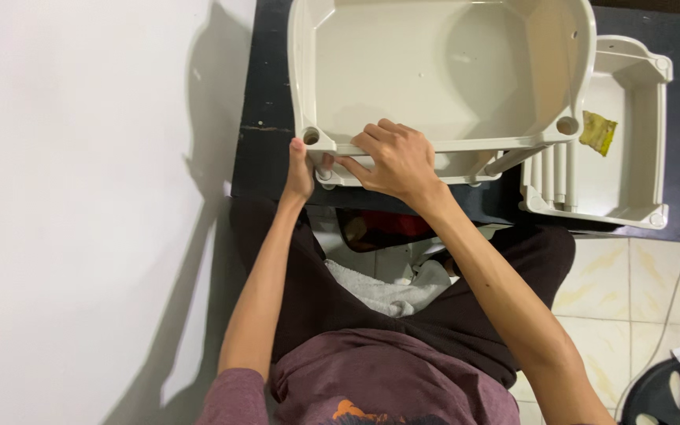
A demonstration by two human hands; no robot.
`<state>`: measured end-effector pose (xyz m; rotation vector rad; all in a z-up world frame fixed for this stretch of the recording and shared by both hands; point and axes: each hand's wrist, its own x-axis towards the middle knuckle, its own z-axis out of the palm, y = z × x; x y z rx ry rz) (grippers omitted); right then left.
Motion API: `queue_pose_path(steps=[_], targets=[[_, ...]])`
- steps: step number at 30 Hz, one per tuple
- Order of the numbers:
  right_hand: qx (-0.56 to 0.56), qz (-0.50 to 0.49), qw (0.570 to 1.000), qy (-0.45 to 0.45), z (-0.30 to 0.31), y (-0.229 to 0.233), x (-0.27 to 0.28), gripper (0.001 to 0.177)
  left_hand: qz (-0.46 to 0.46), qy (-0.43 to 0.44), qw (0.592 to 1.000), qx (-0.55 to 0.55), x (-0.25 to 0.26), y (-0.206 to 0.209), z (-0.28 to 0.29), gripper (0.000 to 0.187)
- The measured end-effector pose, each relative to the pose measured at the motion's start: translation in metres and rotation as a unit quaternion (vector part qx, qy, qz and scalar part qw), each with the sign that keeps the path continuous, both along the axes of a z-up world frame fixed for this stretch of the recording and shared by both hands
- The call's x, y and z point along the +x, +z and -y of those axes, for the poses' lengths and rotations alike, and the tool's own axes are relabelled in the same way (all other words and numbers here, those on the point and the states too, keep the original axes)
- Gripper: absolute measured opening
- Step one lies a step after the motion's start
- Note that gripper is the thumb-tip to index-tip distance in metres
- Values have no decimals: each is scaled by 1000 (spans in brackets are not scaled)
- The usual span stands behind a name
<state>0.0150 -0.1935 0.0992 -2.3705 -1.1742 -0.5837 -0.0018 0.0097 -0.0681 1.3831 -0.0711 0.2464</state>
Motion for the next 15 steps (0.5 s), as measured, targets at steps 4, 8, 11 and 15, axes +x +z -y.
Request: queue_pose_path(steps=[4, 8, 11, 15], targets=[[-1, -32, 999, 8, 0, 8, -2, 34, -12, 96, 994, 41, -19, 10, 11, 81], [13, -51, 998, 17, 3, 15, -3, 31, 42, 128, 990, 52, -27, 10, 24, 79], [6, -77, 997, 18, 5, 16, -5, 31, 57, 103, 991, 59, -21, 12, 28, 78], [1, -84, 996, 21, 5, 17, -4, 30, 84, 89, 991, 56, -16, 22, 27, 84]])
